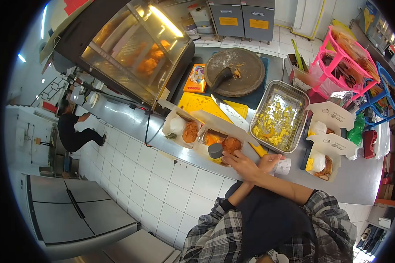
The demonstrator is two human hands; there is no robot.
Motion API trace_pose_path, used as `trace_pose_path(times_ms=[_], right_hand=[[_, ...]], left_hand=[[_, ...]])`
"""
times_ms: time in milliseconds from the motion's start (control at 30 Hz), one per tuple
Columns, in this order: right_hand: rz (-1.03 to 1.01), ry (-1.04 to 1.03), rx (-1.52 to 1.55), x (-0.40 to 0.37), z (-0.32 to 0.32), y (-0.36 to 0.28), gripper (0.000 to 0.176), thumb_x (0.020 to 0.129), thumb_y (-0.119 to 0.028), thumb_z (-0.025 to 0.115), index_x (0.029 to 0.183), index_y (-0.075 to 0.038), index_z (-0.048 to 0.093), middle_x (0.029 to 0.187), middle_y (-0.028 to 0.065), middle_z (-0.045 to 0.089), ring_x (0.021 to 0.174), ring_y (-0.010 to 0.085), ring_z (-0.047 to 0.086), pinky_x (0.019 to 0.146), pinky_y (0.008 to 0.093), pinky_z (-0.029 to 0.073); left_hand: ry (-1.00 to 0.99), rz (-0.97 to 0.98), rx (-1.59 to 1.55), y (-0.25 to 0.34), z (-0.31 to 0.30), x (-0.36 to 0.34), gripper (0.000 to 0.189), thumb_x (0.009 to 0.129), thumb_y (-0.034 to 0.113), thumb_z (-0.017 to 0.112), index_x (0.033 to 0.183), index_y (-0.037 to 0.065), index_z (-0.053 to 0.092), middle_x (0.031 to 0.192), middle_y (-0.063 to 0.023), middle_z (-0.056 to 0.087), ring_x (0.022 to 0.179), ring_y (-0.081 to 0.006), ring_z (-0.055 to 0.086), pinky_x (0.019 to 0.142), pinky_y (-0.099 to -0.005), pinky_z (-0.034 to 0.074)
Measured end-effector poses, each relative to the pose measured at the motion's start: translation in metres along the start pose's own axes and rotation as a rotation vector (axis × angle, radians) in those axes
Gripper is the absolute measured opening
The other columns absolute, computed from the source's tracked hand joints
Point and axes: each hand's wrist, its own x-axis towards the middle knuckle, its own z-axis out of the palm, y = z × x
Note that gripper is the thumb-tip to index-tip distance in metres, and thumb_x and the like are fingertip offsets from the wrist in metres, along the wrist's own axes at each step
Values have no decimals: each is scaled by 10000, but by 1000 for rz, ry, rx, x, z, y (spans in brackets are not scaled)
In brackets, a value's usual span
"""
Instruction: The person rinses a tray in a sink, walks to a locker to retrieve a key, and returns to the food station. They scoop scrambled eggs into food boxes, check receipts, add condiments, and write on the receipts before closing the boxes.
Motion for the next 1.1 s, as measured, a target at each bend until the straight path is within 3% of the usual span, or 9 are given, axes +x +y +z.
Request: trace_pose_path(times_ms=[267,367,433,467,500,567,667,967,1100], right_hand=[[621,201,1214,15,-101,15,234,897,-25,511,1114,-34,595,735,19,630,607,72,568,594,214,471],[676,277,1072,8,-143,59,224,893,-31,500,1090,-38,607,733,-1,617,629,39,554,577,199,450],[712,325,888,-7,-147,106,230,877,-12,497,1079,-35,606,723,31,626,622,85,575,585,227,464],[744,340,762,-15,-143,130,237,864,7,495,1070,-30,605,717,62,633,619,136,600,595,254,479],[748,345,759,-22,-139,152,237,864,7,495,1070,-30,605,717,62,633,619,136,600,595,254,479],[641,449,60,-32,-125,186,268,819,57,496,1063,-9,584,823,151,648,682,287,629,678,331,508],[756,313,-136,-42,-97,217,342,745,91,497,1056,-21,585,962,188,632,827,386,595,753,400,496],[155,-179,-195,-79,-107,171,274,727,-50,557,996,-74,605,1155,20,607,882,234,558,775,324,496],[369,-264,-104,-98,-139,167,278,741,-15,538,996,-94,615,981,127,599,834,280,565,723,365,496]], left_hand=[[90,264,157,27,14,1,404,949,377,485,1021,22,664,850,-41,652,783,-107,581,740,-238,451],[456,559,352,28,9,11,436,934,402,498,877,12,684,734,-52,637,722,-128,585,697,-251,452],[333,-170,562,55,5,5,489,904,433,529,716,3,667,611,-68,601,650,-156,590,657,-278,458],[415,-111,490,63,11,1,541,850,520,552,716,16,695,617,-164,625,626,-261,628,614,-369,472],[408,-111,492,57,11,3,541,850,520,552,716,16,695,617,-164,625,626,-261,628,614,-369,472],[451,-16,500,37,5,8,508,857,486,572,759,5,704,640,-113,648,642,-178,622,633,-302,466],[425,-121,544,52,5,1,483,845,481,590,801,18,719,696,-129,673,667,-179,636,646,-301,471],[456,-152,545,65,8,-4,469,823,478,618,802,21,723,693,-133,675,664,-187,647,656,-297,480],[438,-134,510,63,7,-4,477,818,482,624,791,15,721,689,-136,675,658,-188,647,649,-301,484]])
